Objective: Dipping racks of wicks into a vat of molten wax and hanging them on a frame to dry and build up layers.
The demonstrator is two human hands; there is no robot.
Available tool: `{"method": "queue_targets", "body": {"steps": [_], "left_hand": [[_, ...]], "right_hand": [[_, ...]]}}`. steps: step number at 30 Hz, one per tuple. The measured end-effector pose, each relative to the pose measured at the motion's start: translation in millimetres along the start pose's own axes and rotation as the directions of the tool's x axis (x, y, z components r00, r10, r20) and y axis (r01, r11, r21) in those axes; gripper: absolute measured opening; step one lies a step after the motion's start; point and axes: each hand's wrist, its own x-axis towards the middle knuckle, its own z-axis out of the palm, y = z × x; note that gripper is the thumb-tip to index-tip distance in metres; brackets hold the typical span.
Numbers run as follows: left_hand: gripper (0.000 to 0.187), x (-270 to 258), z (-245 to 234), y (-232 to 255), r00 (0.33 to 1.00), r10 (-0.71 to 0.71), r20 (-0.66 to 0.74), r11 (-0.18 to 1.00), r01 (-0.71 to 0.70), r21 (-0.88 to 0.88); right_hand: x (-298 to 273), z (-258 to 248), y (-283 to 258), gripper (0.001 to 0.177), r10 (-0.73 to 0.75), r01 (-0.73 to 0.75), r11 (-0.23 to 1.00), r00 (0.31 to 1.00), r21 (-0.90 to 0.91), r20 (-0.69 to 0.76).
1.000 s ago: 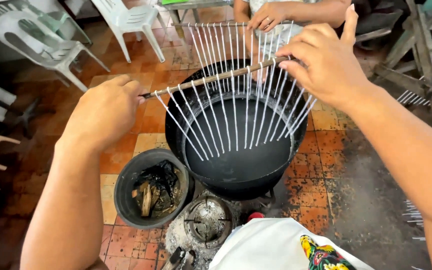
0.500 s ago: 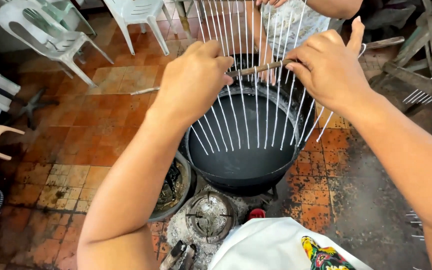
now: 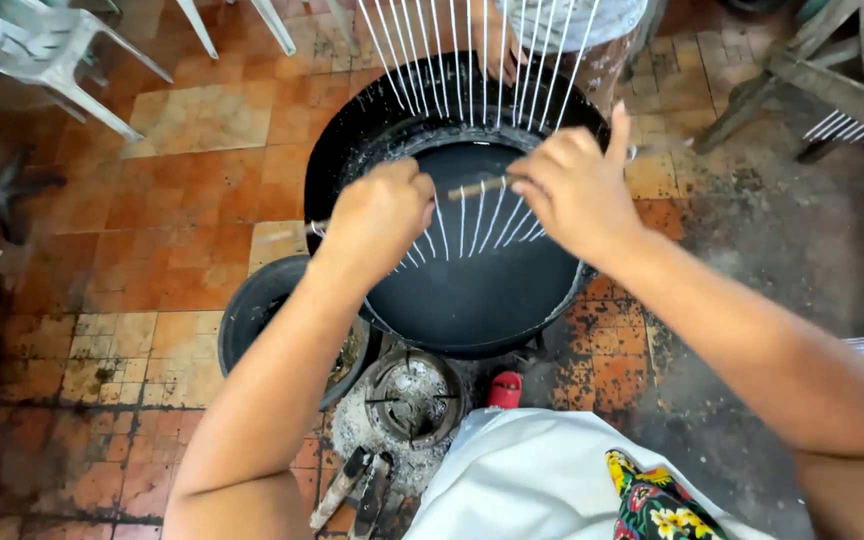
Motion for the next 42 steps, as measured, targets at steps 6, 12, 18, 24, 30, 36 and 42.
{"method": "queue_targets", "body": {"steps": [6,12,18,24,30,36,42], "left_hand": [[0.017,-26.6,128.4,-9.2,0.997,0.049,0.053,0.998,-0.047,-0.028],[0.011,-21.6,275.4,-17.1,0.972,-0.031,0.234,0.982,0.074,-0.176],[0.014,-11.9,379.7,-11.0,0.837,-0.144,0.528,0.901,0.332,-0.281],[0.02,-11.8,438.5,-12.5,0.746,-0.153,0.648,0.855,0.429,-0.292],[0.025,-14.6,498.4,-29.1,0.68,-0.127,0.722,0.812,0.489,-0.318],[0.026,-0.6,478.2,-26.9,0.656,-0.128,0.744,0.798,0.513,-0.315],[0.028,-2.2,486.2,-30.8,0.676,-0.157,0.72,0.762,0.546,-0.347]], "right_hand": [[-58.5,55.8,8.0,0.042,0.059,0.032,0.969,0.932,0.243,-0.356],[-114.6,130.6,23.9,0.029,0.358,-0.209,0.82,0.914,0.533,-0.192],[-127.5,186.0,35.6,0.025,0.48,-0.403,0.814,0.872,0.418,-0.094],[-125.8,173.8,26.0,0.018,0.564,-0.488,0.773,0.821,0.407,-0.086],[-129.7,181.8,25.0,0.02,0.617,-0.549,0.756,0.779,0.357,-0.109],[-133.2,184.2,25.1,0.018,0.61,-0.561,0.775,0.784,0.29,-0.114],[-131.9,185.4,22.9,0.023,0.613,-0.569,0.781,0.777,0.256,-0.143]]}}
